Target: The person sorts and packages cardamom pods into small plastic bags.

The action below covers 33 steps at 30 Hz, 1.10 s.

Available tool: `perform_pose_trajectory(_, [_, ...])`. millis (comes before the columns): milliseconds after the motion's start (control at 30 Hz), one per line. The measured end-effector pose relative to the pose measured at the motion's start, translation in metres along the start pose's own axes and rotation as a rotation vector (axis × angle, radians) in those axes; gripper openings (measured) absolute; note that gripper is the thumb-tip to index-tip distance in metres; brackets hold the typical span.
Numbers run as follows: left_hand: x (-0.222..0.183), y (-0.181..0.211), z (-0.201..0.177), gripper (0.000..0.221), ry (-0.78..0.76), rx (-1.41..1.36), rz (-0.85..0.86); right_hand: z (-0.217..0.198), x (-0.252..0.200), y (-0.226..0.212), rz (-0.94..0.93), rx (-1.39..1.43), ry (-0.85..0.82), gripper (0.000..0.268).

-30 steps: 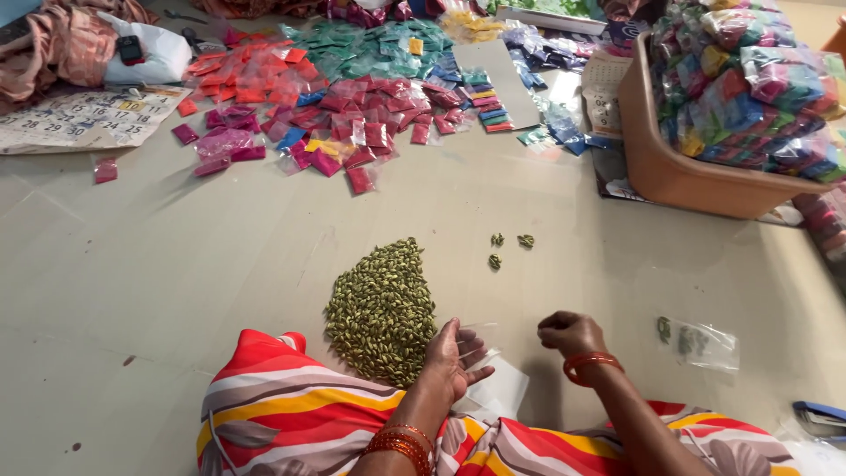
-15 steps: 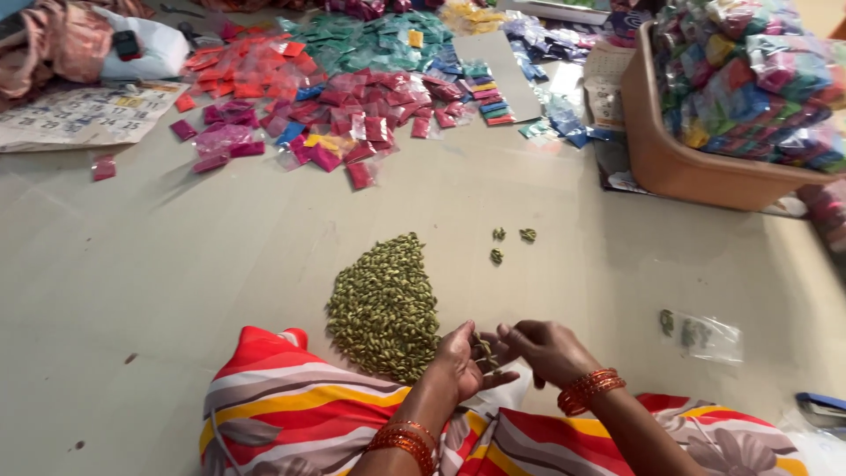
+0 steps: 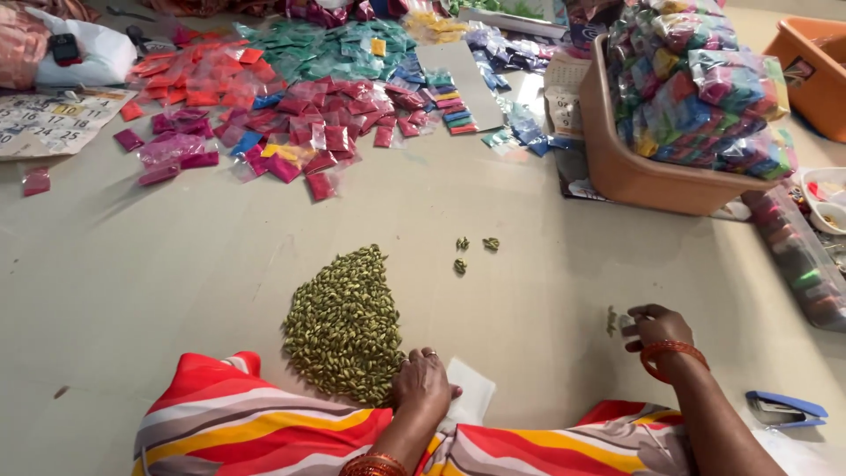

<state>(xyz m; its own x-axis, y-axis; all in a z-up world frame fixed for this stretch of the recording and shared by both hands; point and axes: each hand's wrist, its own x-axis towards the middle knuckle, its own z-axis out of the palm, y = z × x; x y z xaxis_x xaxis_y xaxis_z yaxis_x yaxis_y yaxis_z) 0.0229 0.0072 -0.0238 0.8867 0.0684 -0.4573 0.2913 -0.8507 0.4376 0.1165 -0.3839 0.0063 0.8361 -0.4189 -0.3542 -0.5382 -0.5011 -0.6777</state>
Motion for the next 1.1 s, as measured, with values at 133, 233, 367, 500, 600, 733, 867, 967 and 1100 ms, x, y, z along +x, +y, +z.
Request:
perform_pose_trajectory(133, [0.01,-0.008,0.019,0.048,-0.013,0.083,0.057,-0.014,-0.012,0.01,0.083,0.093,0.204,0.025])
perform_pose_trajectory(233, [0.015,-0.014,0.022,0.028,0.038,0.027,0.073,-0.005,-0.005,0.029,-0.159,-0.16,0.669,0.025])
perform_pose_trajectory(367, [0.011,-0.008,0.02,0.016,0.08,-0.052,0.119,0.069,-0.042,0.011,-0.303,-0.06,0.279,0.03])
perform_pose_trajectory(500, [0.0,-0.004,0.014,0.012,0.101,-0.279,0.213,0.151,-0.091,0.005,-0.357,0.041,-0.396,0.046])
perform_pose_trajectory(600, [-0.001,-0.007,0.016,0.013,0.07,-0.389,0.224,0.164,-0.123,-0.014,-0.378,-0.111,-0.486,0.034])
perform_pose_trajectory(733, [-0.013,0.004,0.003,0.017,-0.027,-0.472,0.19,0.151,-0.144,-0.036,-0.276,-0.298,-0.457,0.024])
perform_pose_trajectory(867, [0.006,-0.013,0.034,0.023,0.027,-0.406,0.22,0.171,-0.124,-0.002,-0.302,-0.377,-0.431,0.038])
perform_pose_trajectory(967, [0.023,-0.019,0.052,0.03,0.197,-0.448,0.356,0.168,-0.121,-0.002,-0.781,-0.062,-0.211,0.02])
perform_pose_trajectory(1100, [-0.022,0.002,0.002,0.039,0.443,-0.41,0.621,0.155,-0.141,-0.02,-0.442,-0.192,-0.269,0.02])
